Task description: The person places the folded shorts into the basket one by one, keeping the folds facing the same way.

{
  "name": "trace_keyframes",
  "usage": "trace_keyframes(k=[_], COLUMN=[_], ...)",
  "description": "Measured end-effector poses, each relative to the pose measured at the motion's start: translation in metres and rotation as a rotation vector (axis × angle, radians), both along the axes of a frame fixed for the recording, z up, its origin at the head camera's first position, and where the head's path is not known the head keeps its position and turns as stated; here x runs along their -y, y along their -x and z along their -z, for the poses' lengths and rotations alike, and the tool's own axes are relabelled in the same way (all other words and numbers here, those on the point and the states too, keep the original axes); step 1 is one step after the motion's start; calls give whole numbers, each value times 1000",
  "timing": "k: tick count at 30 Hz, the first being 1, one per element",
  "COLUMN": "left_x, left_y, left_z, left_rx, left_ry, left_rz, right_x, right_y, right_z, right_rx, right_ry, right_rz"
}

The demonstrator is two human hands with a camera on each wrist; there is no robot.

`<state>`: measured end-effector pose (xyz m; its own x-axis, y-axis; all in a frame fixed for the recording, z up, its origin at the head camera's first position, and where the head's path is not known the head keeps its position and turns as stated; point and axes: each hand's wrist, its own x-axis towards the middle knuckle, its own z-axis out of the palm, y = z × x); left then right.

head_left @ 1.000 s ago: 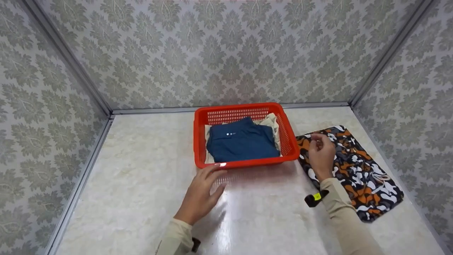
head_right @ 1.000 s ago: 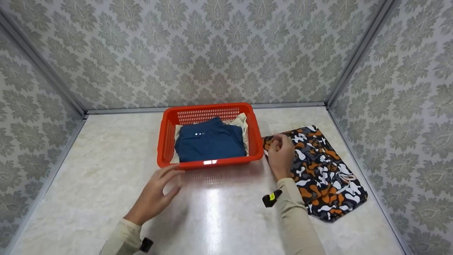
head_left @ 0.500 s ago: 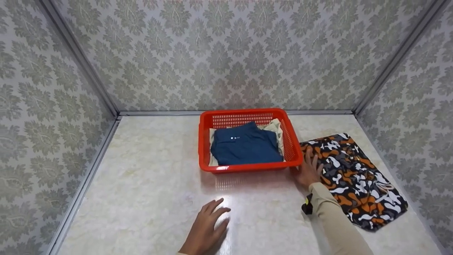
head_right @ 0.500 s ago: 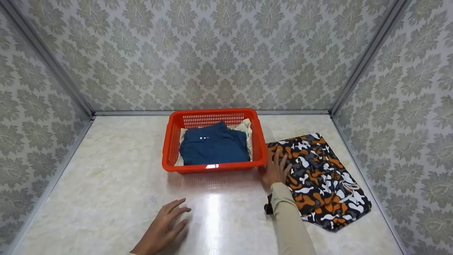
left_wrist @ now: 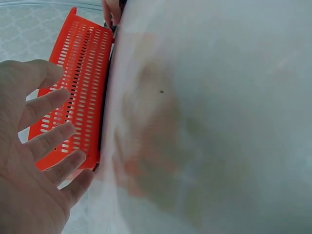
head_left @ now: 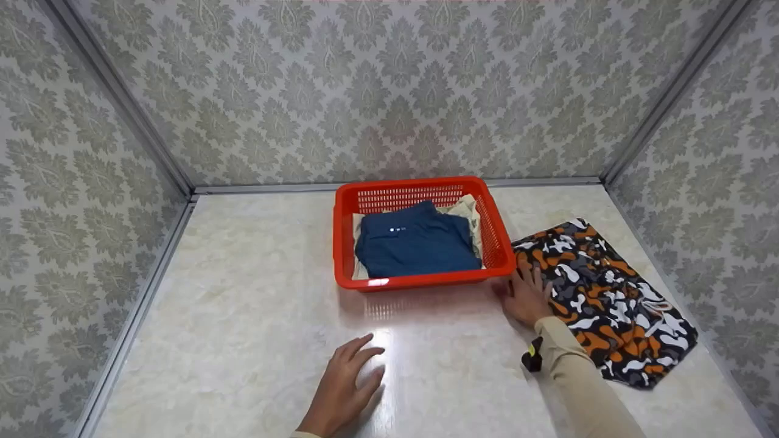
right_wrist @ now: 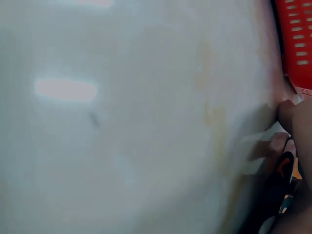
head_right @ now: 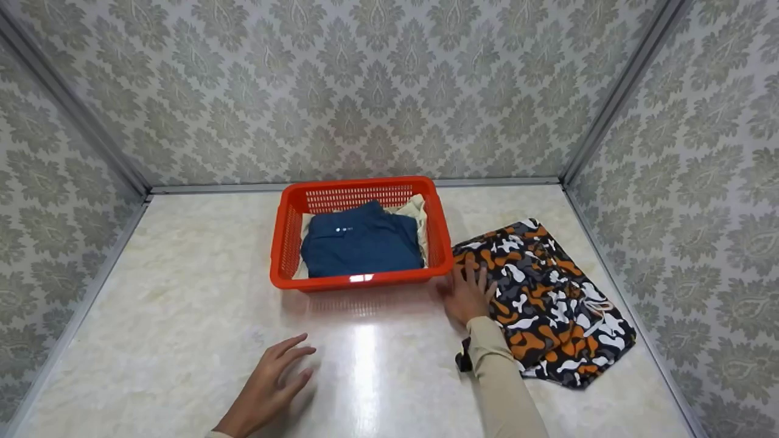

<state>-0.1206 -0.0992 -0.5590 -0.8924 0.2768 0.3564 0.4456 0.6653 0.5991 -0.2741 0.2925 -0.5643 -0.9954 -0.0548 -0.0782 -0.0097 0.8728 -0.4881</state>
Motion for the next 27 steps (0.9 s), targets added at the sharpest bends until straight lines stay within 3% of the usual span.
trace_keyframes(k=[3,10,16,18,22,27], left_x=[-4,-13,-17,-19,-15,-10], left_y=[1,1,0,0,-3,-7], left_z=[0,1,0,-2,-6,-9], left_rx=[-20,39,49,52,51,61], left_ry=[-7,-58,-67,-64,-55,-57], left_rz=[11,23,30,35,13,-13], right_x=[1,3,11,14,21,16], right_y=[-6,-21,-30,-29,-10,8], right_z=[-4,-3,-8,-14,-25,-26], right_rx=[9,-24,-57,-33,-12,-120], right_ry=[18,36,35,11,-54,-99], right_rz=[-4,17,67,79,82,106])
